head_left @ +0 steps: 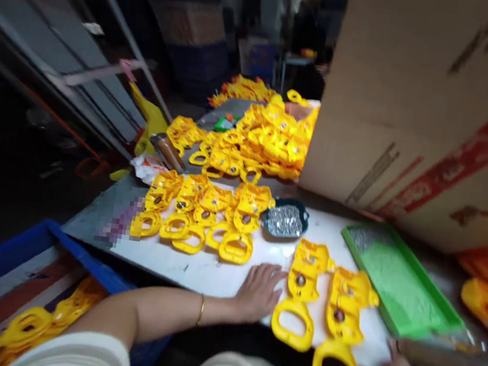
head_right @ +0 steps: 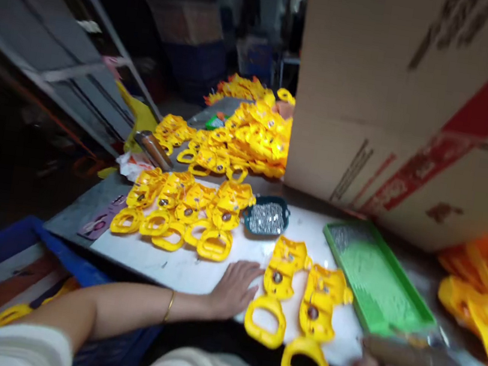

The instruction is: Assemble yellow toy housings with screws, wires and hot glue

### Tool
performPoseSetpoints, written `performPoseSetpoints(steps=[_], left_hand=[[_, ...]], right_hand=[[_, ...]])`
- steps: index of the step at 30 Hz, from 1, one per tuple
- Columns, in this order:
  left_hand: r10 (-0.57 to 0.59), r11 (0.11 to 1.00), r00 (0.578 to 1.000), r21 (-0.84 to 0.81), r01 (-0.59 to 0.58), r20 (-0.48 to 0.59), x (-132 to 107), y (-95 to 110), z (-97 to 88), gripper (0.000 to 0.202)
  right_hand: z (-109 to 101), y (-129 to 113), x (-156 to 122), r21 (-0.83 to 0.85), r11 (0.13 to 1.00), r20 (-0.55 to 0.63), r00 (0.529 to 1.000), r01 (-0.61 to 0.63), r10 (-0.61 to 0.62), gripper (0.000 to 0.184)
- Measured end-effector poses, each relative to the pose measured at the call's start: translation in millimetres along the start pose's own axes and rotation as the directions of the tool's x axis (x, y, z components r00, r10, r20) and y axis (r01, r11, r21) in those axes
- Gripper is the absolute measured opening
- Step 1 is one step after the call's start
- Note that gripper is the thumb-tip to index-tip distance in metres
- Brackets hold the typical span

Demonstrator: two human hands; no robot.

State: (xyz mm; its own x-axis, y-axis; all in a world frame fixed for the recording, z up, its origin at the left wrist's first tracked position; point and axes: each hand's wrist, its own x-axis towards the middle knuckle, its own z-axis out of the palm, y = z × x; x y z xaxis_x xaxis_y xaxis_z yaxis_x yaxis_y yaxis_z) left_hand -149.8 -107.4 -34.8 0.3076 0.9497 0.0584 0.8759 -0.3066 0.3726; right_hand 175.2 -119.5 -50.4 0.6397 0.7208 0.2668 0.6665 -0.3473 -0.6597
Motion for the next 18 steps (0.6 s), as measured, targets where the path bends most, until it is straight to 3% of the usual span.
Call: performPoseSetpoints(steps=[2, 4, 7, 11, 18], left_hand=[[0.001, 1.000, 0.999, -0.001, -0.001, 0.050, 2, -2, 1.1, 0.042], [0.004, 1.000, 0.996, -0.008, -0.003, 0.086, 6, -5, 3.2, 0.043], [0.025, 1.000, 0.995, -0.011, -0.024, 0.092, 10, -8, 4.4, 0.044], [0.037, 0.999, 0.998, 0.009, -0.037, 0.048, 11, -8, 4.1, 0.042], [0.015, 0.997, 1.000, 0.074, -0.016, 0.005, 11, -8, 6.5, 0.039]], right_hand=[[13, 19, -13, -0.074, 0.988, -0.054, 0.990, -0.134, 0.131, 0.009], [22, 35, -18, -0.102, 0.979, -0.093, 0.982, -0.176, 0.167, 0.008], [28, 43, -19, -0.070, 0.990, -0.146, 0.983, -0.123, 0.112, 0.004], [27, 34, -19, 0.024, 1.000, -0.187, 0.982, 0.006, -0.002, 0.009], [13, 23, -22, 0.173, 0.980, -0.170, 0.983, 0.098, -0.069, 0.009]])
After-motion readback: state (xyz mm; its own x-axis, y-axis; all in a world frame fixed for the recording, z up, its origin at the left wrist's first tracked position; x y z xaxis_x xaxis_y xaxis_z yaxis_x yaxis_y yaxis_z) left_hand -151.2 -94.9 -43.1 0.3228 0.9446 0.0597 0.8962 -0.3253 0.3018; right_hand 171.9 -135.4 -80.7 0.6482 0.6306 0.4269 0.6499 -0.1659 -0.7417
